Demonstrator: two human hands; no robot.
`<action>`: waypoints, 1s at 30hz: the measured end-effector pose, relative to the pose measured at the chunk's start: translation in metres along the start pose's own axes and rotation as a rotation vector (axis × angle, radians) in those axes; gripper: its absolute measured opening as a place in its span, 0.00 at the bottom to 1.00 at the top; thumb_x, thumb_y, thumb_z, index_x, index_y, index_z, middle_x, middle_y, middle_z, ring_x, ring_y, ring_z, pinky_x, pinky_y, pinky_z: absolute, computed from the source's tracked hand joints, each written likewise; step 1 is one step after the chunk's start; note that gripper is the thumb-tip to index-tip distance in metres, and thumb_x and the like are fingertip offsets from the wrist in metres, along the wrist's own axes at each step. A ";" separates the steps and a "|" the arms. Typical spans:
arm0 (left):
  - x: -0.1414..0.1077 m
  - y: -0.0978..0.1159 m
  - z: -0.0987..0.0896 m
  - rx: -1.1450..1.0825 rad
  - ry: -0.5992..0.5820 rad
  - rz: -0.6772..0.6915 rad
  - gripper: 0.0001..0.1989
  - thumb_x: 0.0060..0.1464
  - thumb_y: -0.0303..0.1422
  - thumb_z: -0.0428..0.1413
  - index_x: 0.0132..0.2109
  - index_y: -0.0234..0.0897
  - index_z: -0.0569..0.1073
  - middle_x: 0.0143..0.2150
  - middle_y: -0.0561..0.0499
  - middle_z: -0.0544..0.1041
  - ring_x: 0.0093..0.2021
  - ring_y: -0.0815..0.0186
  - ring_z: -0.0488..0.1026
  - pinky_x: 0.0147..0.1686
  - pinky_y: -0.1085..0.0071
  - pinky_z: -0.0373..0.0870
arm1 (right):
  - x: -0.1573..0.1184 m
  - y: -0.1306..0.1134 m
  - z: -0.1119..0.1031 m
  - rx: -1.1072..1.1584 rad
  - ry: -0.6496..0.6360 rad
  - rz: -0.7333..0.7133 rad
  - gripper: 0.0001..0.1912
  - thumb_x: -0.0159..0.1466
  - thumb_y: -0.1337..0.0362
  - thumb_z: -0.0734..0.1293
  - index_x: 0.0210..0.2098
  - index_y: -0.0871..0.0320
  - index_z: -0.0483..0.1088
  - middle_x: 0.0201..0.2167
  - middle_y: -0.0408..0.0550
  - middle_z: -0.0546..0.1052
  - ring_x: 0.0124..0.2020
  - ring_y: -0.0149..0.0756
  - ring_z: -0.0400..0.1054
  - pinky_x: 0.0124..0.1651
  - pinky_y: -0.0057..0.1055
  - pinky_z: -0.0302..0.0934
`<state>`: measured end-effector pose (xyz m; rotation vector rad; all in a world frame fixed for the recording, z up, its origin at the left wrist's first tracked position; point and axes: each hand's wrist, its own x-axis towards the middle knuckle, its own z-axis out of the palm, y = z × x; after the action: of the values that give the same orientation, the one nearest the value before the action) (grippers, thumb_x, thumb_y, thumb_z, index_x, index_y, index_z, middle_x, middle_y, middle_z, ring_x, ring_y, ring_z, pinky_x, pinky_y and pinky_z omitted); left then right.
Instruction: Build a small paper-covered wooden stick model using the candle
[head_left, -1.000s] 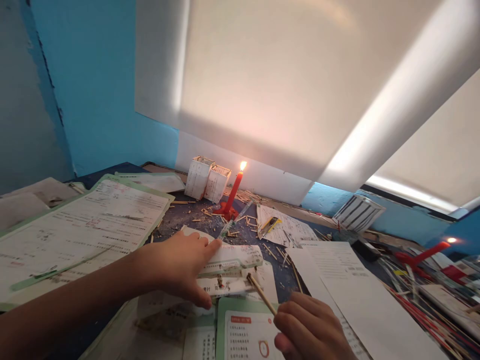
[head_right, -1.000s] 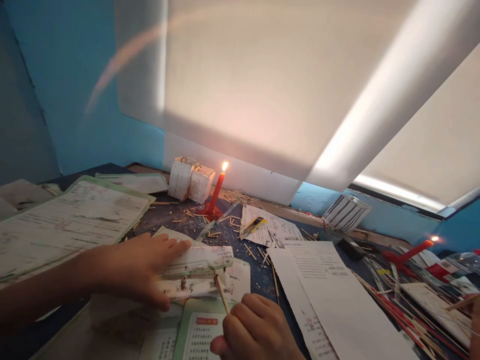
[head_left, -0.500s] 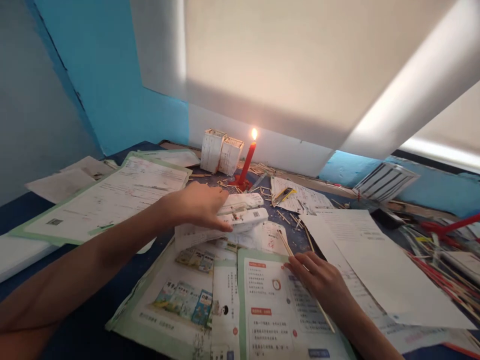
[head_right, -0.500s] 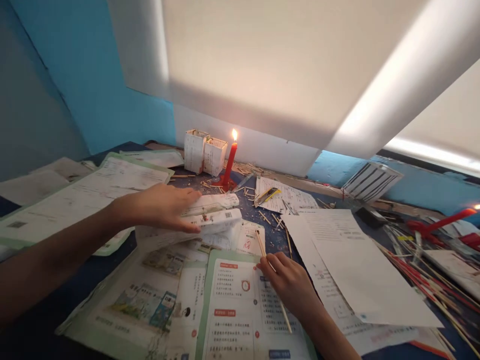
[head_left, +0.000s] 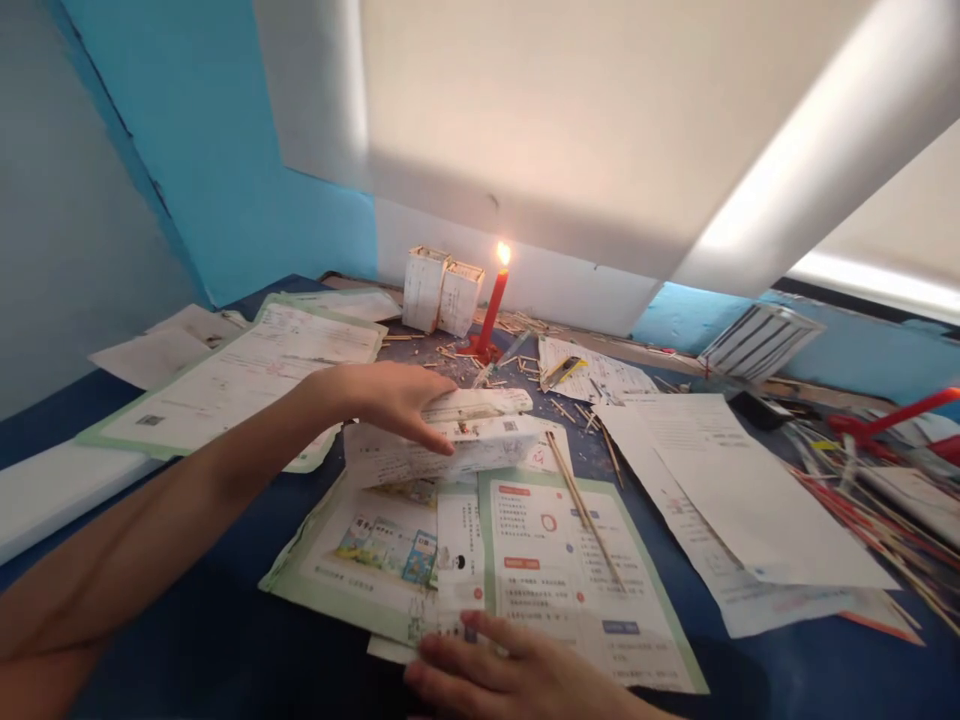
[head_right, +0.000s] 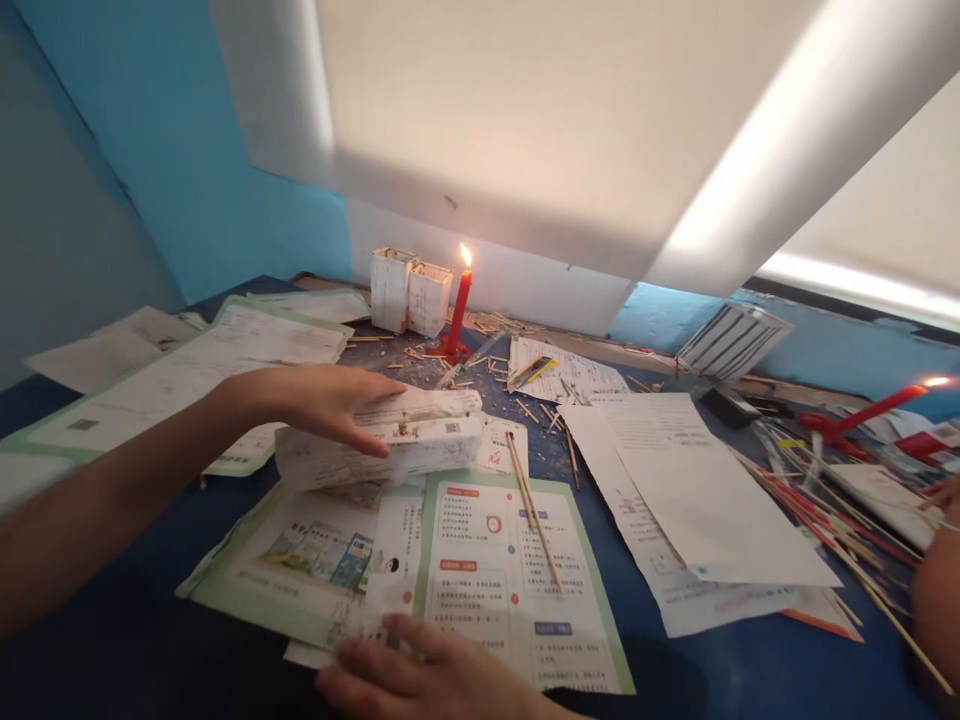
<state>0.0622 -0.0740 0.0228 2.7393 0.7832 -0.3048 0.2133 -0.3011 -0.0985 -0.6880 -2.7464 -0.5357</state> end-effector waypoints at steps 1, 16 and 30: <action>0.000 0.000 0.002 -0.015 -0.007 0.012 0.41 0.46 0.53 0.56 0.63 0.35 0.60 0.63 0.39 0.64 0.59 0.52 0.63 0.55 0.62 0.58 | 0.000 -0.006 0.009 0.016 0.024 -0.002 0.14 0.68 0.63 0.60 0.52 0.50 0.67 0.54 0.34 0.72 0.58 0.31 0.61 0.58 0.30 0.58; -0.064 0.049 0.001 -0.665 0.159 0.310 0.34 0.55 0.48 0.47 0.65 0.42 0.53 0.54 0.45 0.71 0.50 0.58 0.70 0.46 0.66 0.67 | 0.054 0.098 -0.085 0.888 0.659 1.005 0.12 0.65 0.59 0.60 0.40 0.56 0.73 0.27 0.42 0.72 0.20 0.24 0.63 0.21 0.23 0.61; -0.045 0.002 0.013 -0.295 0.540 -0.171 0.19 0.56 0.47 0.47 0.39 0.38 0.73 0.37 0.48 0.77 0.38 0.59 0.73 0.36 0.66 0.64 | 0.020 0.162 -0.027 0.828 0.423 1.229 0.26 0.60 0.44 0.59 0.16 0.57 0.56 0.13 0.36 0.55 0.16 0.23 0.49 0.21 0.25 0.43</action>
<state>0.0243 -0.1009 0.0235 2.4891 1.0934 0.5031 0.2805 -0.1712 -0.0211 -1.5012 -1.4506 0.6094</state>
